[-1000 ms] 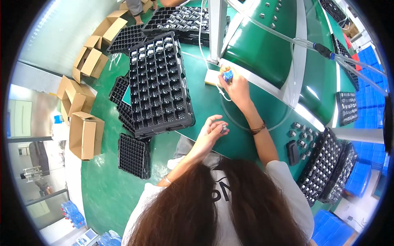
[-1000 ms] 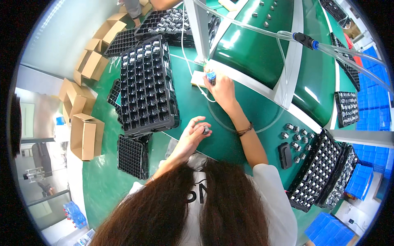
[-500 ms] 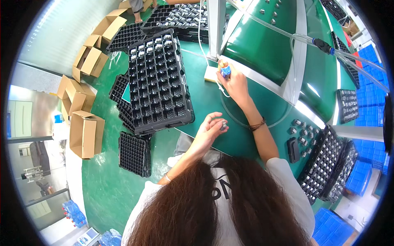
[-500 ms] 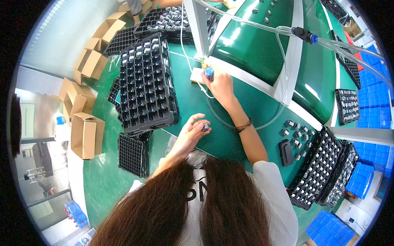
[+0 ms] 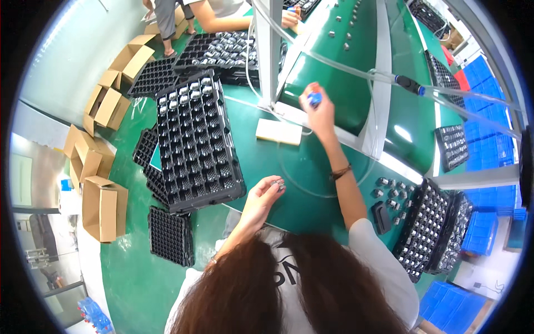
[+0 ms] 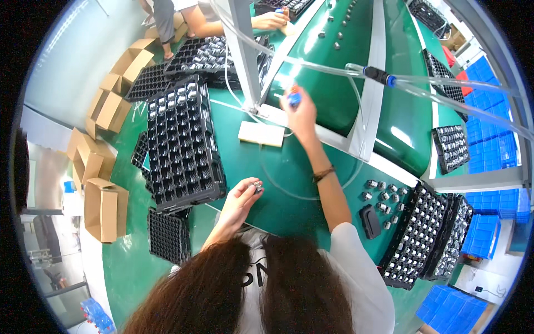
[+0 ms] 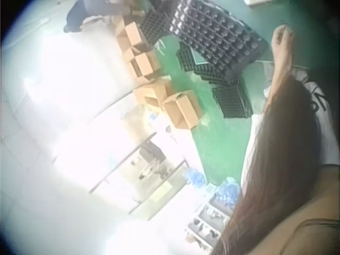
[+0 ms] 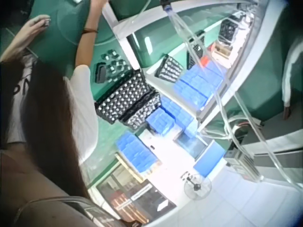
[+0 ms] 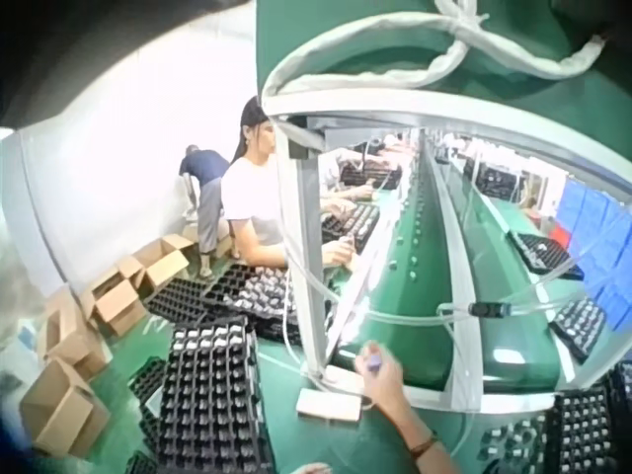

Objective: Assembling electronic sensors by inserting components into plastic housings at a manual assembly station.

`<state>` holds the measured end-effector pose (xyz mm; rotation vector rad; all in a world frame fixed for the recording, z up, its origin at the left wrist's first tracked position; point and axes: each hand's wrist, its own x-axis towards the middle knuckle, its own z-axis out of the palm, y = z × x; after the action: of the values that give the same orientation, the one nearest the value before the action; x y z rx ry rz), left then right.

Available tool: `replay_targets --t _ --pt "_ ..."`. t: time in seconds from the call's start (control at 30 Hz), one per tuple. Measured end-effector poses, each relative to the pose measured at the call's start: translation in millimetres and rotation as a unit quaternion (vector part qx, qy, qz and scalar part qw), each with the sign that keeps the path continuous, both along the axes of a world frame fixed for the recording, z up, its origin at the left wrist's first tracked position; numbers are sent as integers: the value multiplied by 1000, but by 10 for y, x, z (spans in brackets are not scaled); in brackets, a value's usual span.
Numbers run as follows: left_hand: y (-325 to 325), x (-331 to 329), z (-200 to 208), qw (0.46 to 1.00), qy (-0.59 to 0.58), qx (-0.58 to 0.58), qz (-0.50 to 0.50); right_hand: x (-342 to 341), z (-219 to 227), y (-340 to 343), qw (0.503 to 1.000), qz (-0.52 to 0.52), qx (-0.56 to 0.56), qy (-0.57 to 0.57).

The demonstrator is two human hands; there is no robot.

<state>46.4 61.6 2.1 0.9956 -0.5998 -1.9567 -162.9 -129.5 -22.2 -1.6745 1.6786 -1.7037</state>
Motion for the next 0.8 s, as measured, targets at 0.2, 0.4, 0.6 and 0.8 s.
replay_targets --t 0.2,0.4,0.6,0.8 --pt "-196 -133 -73 997 57 13 51 -1016 -147 -535 979 -141 83 118" --pt "-346 -294 -119 993 94 -1 74 -953 -89 -480 967 -152 161 128" --pt "-620 -440 -128 995 66 -5 80 -927 -110 -311 974 -186 -10 131" --pt "-734 -516 -221 993 64 -24 97 -221 216 577 884 162 177 -401"
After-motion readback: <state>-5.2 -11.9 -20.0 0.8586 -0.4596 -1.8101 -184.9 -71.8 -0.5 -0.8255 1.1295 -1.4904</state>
